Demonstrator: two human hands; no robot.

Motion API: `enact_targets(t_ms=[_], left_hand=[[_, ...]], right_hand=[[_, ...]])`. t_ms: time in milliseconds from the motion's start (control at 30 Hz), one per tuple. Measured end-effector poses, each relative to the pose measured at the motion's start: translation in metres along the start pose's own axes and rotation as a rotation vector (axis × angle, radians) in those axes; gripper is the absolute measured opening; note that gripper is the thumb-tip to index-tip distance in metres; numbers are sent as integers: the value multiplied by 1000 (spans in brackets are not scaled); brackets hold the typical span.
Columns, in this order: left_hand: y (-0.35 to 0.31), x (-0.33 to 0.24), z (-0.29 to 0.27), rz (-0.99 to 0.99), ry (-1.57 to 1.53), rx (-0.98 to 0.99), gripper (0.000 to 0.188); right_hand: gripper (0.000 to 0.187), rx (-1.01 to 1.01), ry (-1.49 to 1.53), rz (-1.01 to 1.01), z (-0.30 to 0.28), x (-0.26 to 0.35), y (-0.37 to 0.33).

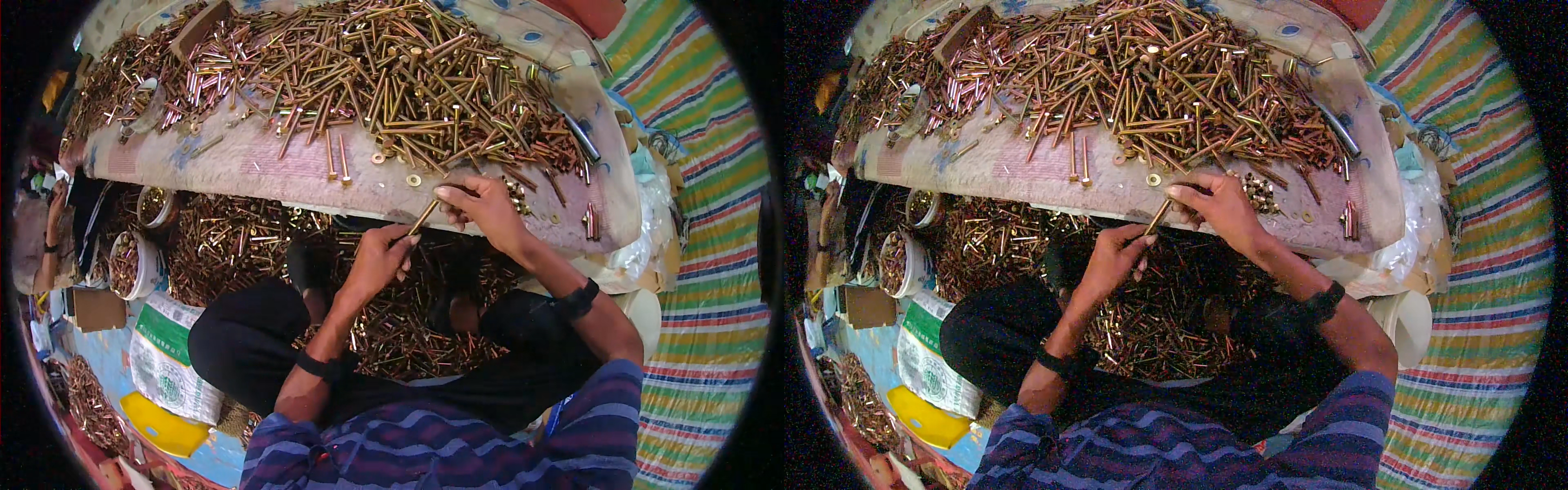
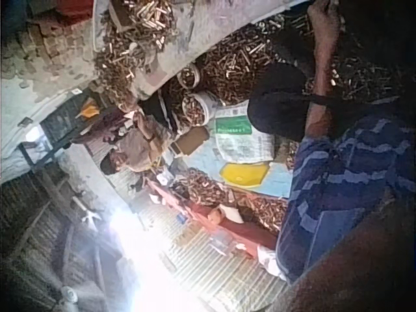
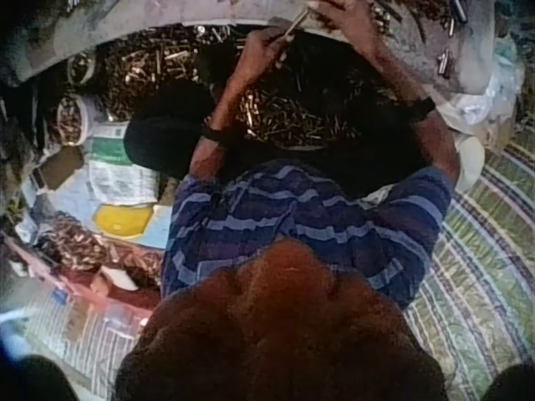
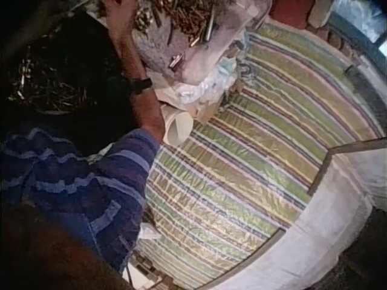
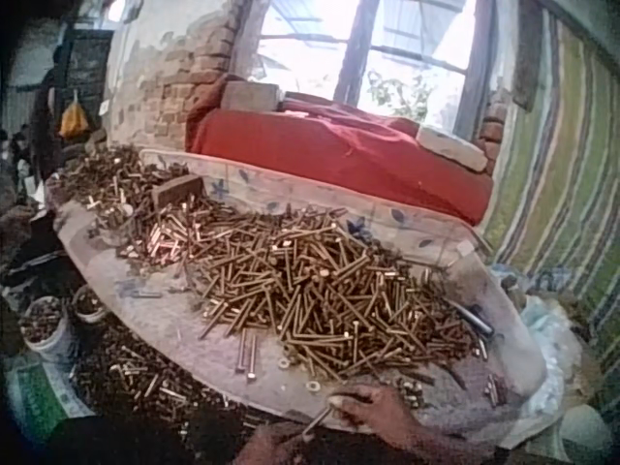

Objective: The person sits on the floor and assembles small brass-colored metal rods with washers and nuts. They pick up a rod, slide a washer and nut onto it, and place the assembled unit on a nearby surface. The process is repeated continuously.

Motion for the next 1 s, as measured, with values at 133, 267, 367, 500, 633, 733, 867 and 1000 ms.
enact_targets(t_ms=[133, 267, 367, 500, 633, 733, 867, 1000], left_hand=[[1, -4, -2, 44, -18, -34, 21], [-2, -6, -4, 24, -8, -47, 19], [-2, -8, -2, 4, -31, -5, 20], [-3, -15, 0, 33, -57, 4, 20], [-1, -14, 1, -4, -64, -19, 17], [-1, -11, 2, -54, -80, -20, 18], [0, -13, 5, 13, -173, -9, 17], [1, -3, 7, -21, -190, -3, 17]], right_hand=[[27, -40, 2, -60, 3, 4, -3], [26, -13, 57, -19, 6, 0, -6], [26, -1, 37, -49, 12, 3, -11], [29, 19, -169, -76, 28, 6, -19], [30, 89, -222, -76, 31, 3, -25], [30, 49, -285, -101, 0, 6, -27], [30, -178, -468, -192, -74, 13, -25], [29, -478, -790, -284, -149, 8, -26]])
Point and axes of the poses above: each hand's wrist, its own y-axis towards the middle knuckle, its own z-axis out of the palm, x = y × z, the point moved 8 cm from there along y, towards the middle knuckle, and after that the axes turned 10 degrees about z, right-handed, at the moved point
